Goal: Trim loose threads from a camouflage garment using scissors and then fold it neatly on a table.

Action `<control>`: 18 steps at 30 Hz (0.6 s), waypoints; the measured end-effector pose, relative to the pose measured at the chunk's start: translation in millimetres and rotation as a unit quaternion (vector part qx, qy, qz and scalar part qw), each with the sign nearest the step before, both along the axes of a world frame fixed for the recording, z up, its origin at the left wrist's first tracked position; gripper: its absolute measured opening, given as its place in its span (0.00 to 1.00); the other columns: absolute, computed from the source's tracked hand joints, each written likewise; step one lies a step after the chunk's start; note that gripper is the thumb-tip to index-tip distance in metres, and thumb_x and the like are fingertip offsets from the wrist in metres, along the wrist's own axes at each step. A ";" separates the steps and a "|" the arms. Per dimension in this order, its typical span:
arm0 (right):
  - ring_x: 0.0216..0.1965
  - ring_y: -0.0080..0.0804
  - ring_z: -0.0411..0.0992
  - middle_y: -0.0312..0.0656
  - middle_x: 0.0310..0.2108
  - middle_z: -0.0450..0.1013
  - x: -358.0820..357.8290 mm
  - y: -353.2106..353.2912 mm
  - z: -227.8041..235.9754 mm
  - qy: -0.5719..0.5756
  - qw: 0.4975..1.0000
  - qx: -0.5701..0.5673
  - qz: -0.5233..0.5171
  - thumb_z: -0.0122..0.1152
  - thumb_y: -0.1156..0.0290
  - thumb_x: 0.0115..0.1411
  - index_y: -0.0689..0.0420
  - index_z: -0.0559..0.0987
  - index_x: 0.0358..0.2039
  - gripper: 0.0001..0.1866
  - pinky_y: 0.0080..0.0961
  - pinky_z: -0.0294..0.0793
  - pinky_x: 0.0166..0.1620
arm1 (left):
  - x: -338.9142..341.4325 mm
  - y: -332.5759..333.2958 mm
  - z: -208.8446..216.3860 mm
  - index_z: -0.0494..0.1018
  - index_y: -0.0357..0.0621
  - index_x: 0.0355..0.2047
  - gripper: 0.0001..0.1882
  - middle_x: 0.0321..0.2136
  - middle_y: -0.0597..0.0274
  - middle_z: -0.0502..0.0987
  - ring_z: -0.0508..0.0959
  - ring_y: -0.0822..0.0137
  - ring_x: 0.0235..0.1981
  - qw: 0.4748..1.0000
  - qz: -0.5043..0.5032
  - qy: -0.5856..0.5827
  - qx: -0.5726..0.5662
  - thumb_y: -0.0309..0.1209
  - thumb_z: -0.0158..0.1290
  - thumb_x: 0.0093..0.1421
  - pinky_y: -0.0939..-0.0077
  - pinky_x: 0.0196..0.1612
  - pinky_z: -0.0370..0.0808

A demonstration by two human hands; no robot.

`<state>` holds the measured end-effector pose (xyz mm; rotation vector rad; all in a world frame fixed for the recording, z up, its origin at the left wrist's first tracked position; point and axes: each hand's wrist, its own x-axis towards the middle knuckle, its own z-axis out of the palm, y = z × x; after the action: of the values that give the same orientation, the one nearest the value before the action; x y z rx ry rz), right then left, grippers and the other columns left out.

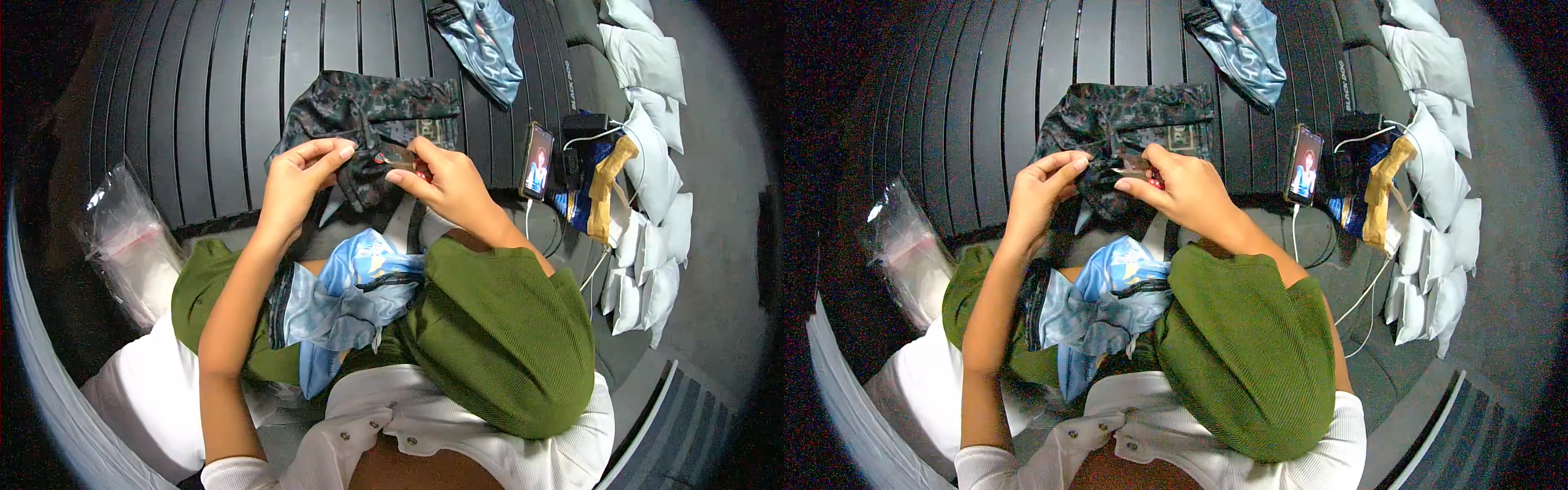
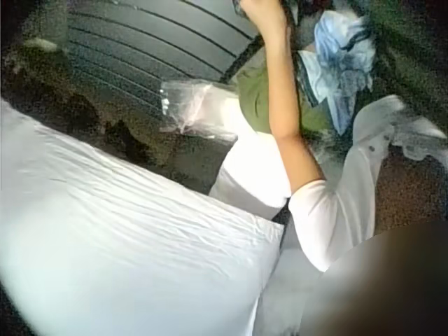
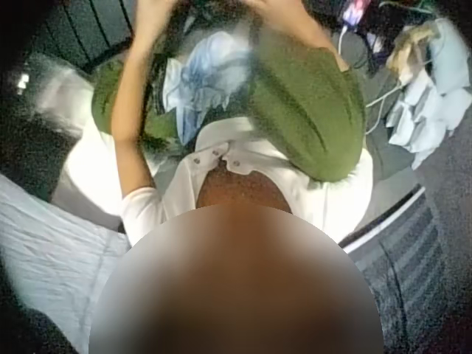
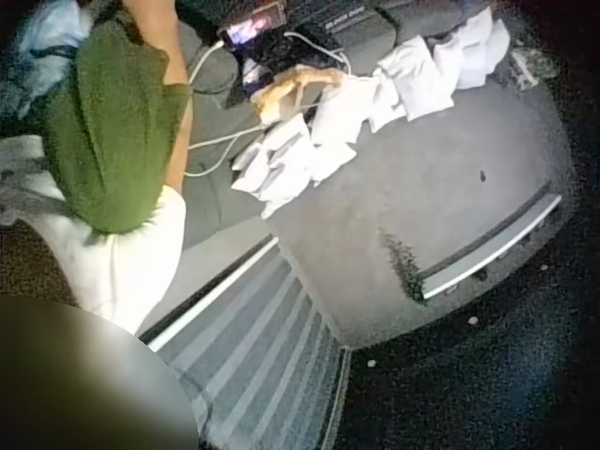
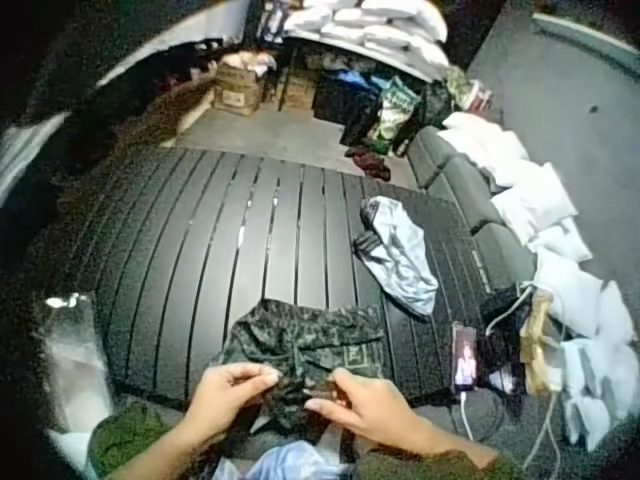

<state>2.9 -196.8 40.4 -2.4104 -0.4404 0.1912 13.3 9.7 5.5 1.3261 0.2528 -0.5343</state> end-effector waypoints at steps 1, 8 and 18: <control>0.15 0.33 0.62 0.42 0.14 0.61 -0.1 -0.6 0.4 0.006 1.000 0.002 -0.002 0.60 0.60 0.51 0.60 0.66 0.25 0.18 0.25 0.62 0.21 | 0.0 -1.1 0.1 0.76 0.44 0.34 0.10 0.30 0.72 0.76 0.70 0.85 0.28 1.000 0.013 0.011 -0.016 0.34 0.56 0.52 0.91 0.30 0.65; 0.15 0.33 0.61 0.43 0.14 0.61 -0.4 -1.6 -2.3 0.019 1.000 0.008 -0.010 0.60 0.61 0.51 0.61 0.66 0.25 0.17 0.26 0.61 0.21 | -0.2 0.5 -0.2 0.75 0.45 0.36 0.11 0.30 0.74 0.75 0.71 0.85 0.28 0.998 0.018 0.042 -0.044 0.35 0.55 0.53 0.92 0.30 0.66; 0.18 0.27 0.61 0.41 0.16 0.61 -0.5 0.2 0.1 0.073 0.997 0.000 -0.039 0.60 0.63 0.51 0.62 0.67 0.32 0.17 0.23 0.62 0.24 | 0.1 4.2 2.5 0.72 0.42 0.41 0.12 0.31 0.71 0.74 0.72 0.84 0.29 0.984 0.015 0.062 -0.164 0.31 0.51 0.56 0.92 0.32 0.69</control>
<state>2.4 -196.6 40.5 -2.3902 -0.2788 0.3292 13.4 13.9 8.0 0.9686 0.2736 -0.6064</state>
